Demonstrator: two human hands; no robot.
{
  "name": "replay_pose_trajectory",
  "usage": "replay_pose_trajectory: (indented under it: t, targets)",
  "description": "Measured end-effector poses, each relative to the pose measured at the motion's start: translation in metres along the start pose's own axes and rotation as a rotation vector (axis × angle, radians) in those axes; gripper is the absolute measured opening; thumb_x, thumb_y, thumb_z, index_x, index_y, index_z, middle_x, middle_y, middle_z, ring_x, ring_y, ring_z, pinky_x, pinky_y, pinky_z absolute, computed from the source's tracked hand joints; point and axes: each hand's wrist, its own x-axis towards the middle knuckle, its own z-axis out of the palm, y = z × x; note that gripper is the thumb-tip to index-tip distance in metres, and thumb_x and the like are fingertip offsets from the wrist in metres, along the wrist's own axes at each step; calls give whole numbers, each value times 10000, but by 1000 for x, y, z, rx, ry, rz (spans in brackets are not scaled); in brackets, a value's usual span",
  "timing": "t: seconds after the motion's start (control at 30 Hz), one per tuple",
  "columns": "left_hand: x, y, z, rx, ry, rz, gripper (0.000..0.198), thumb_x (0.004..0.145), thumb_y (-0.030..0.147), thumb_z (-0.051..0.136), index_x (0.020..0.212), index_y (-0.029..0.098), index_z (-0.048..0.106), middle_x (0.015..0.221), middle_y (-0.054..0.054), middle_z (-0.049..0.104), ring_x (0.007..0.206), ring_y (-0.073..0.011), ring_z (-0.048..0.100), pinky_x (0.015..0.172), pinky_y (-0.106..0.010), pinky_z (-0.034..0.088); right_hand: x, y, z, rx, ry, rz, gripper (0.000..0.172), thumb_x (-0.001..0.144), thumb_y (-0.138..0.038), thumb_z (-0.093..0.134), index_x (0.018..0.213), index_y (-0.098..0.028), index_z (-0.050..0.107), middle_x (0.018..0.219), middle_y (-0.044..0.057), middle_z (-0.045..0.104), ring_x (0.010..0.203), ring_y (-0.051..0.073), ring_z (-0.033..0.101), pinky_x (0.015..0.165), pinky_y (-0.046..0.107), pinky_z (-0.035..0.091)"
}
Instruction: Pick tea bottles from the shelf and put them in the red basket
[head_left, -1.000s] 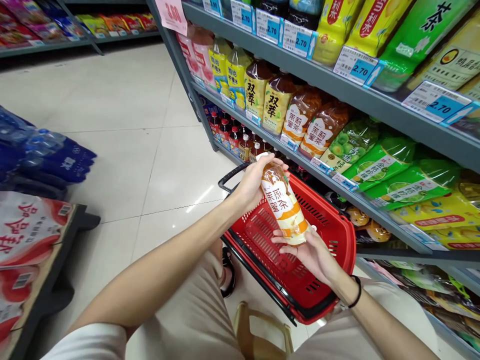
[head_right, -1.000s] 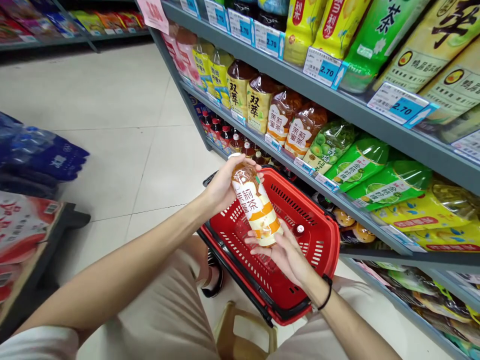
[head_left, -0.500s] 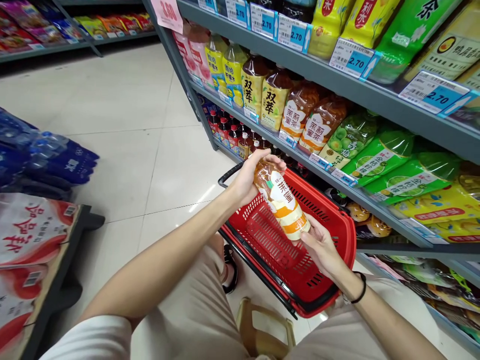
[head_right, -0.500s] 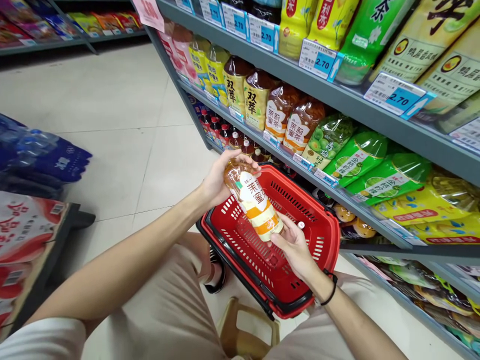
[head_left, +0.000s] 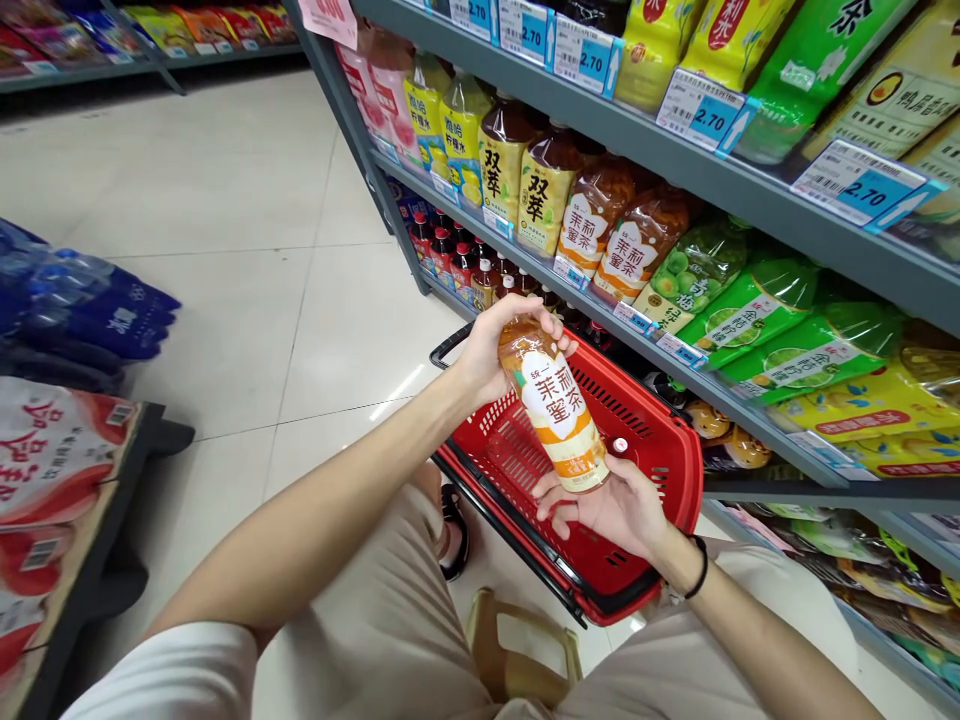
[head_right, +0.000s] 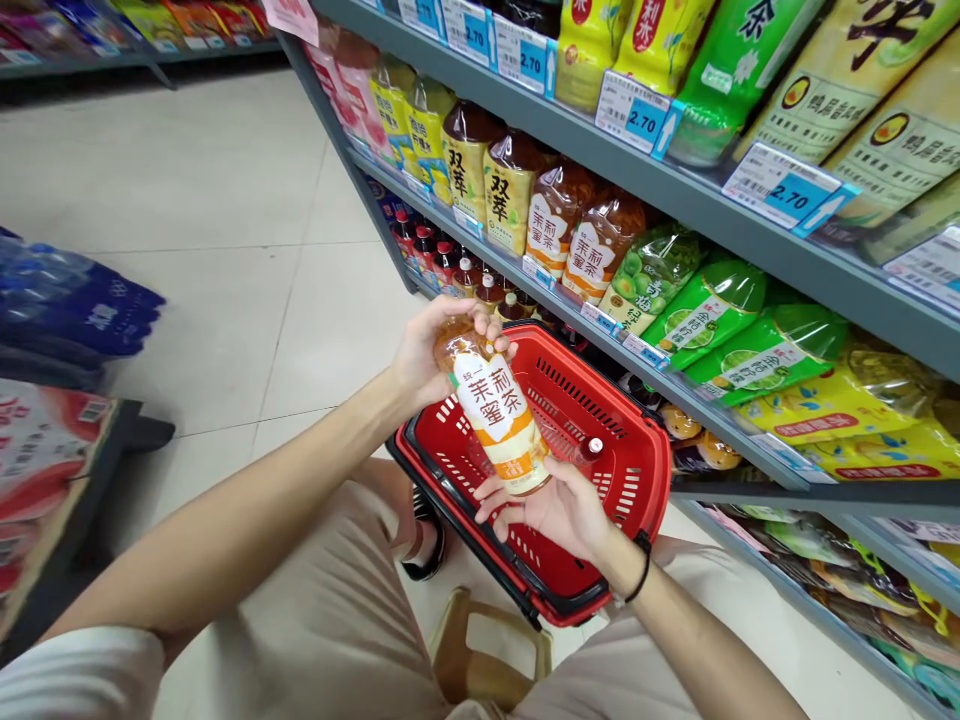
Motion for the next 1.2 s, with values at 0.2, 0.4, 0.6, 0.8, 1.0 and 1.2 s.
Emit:
replay_pose_trajectory:
  t: [0.2, 0.4, 0.6, 0.8, 1.0, 1.2]
  targets:
    - [2, 1, -2, 28, 19, -10, 313, 780, 446, 633, 648, 165, 675, 723, -52, 671, 816, -214, 708, 913, -424, 588, -11, 7, -1, -104, 69, -134, 443, 935, -549, 680, 1116, -145, 707, 964, 131, 737, 711, 197, 630, 584, 295, 448]
    - [8, -1, -8, 81, 13, -37, 328, 774, 459, 622, 682, 155, 705, 779, -87, 722, 880, -236, 726, 919, -407, 585, -10, 7, -6, -263, 225, -306, 353, 865, -492, 801, 1014, -181, 725, 844, 62, 709, 642, 164, 552, 624, 316, 456]
    - [8, -1, -3, 47, 11, -61, 317, 766, 447, 633, 768, 145, 729, 739, -64, 705, 857, -236, 723, 912, -387, 588, -9, 11, -12, -333, 322, -400, 384, 784, -483, 880, 966, -178, 734, 741, 19, 679, 558, 137, 515, 579, 309, 455]
    - [7, -1, -3, 18, 0, -50, 325, 777, 420, 641, 823, 114, 741, 793, -81, 743, 820, -210, 720, 942, -393, 577, -11, 15, -15, -329, 322, -402, 519, 840, -285, 851, 1311, -251, 636, 1120, 81, 764, 795, 229, 737, 683, 394, 629]
    - [9, -2, -5, -16, 48, -50, 360, 776, 420, 616, 849, 99, 761, 906, -132, 782, 896, -235, 736, 957, -381, 577, -8, 11, -12, -148, 360, -447, 551, 785, -281, 895, 1289, -298, 674, 1338, 50, 714, 1076, 278, 745, 1028, 565, 592]
    - [11, 0, -10, -41, 55, -30, 385, 775, 448, 596, 847, 108, 762, 919, -154, 787, 914, -255, 748, 932, -379, 584, -10, 0, -9, -50, 296, -364, 411, 981, -423, 667, 1375, -306, 663, 1488, 73, 632, 1311, 335, 634, 1166, 666, 423]
